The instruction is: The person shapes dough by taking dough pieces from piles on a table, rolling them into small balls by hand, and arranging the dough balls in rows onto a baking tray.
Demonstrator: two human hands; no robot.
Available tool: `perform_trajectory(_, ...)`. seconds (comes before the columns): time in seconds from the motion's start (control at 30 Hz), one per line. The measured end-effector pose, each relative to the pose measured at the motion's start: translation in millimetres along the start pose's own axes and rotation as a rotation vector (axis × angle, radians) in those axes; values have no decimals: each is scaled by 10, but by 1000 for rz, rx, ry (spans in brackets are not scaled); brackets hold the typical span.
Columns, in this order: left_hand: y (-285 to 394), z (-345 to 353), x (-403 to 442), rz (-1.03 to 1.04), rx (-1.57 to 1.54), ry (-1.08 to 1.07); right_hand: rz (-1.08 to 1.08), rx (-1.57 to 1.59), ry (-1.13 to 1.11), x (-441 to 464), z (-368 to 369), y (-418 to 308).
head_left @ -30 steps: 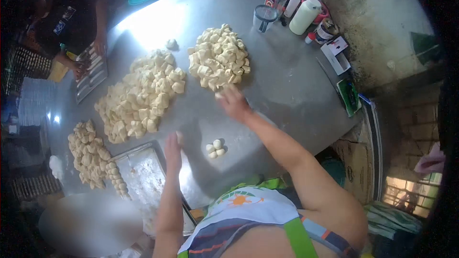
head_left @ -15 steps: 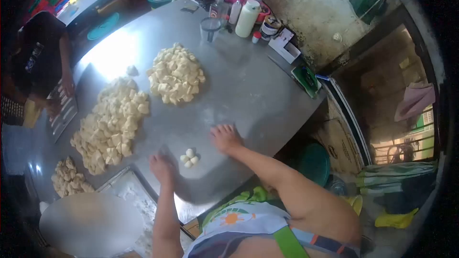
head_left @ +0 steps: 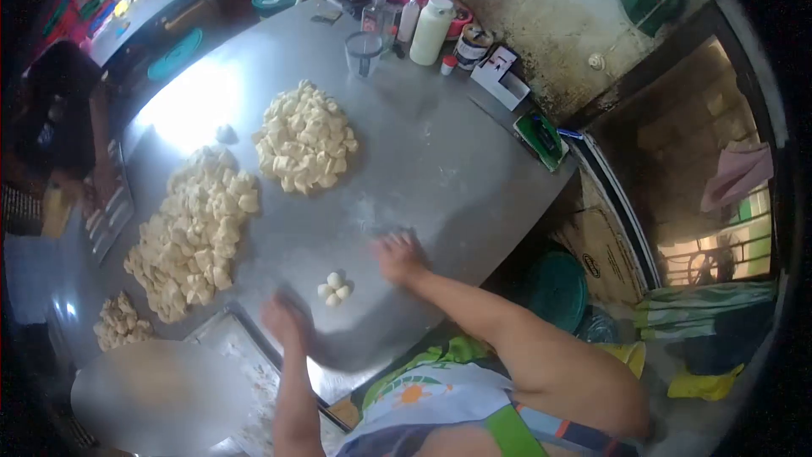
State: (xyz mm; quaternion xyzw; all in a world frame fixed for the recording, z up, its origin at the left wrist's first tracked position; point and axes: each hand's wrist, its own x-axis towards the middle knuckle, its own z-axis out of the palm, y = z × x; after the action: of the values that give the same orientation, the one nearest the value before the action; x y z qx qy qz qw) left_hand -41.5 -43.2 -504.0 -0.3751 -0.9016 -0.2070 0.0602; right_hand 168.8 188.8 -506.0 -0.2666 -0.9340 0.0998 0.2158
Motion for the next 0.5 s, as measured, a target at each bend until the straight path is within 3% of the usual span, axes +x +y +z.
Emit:
perform_trajectory(0.13, 343, -67, 206, -60, -118, -88, -29, 127, -90, 200, 152, -404)
perform_trajectory(0.2, 316, -64, -196, -17, -152, -189, -106, 83, -174, -271, 79, -541)
perform_trajectory(0.27, 177, -212, -748, 111, -183, -252, -354, 216, -24, -826, 4, -391)
perform_trajectory(0.33, -47, -367, -945, 124, -175, -270, -299, 79, -59, -1037, -19, -15)
perform_trajectory(0.37, -50, -528, -713, -63, -60, -523, -239, -60, -99, -1078, -2, 75)
perform_trajectory(0.4, -93, -511, -538, 21, -105, -280, -175, -47, -80, -802, -105, 29)
perform_trajectory(0.5, -50, -103, 45, 14, -97, 74, 31, 53, -115, 144, -19, -208)
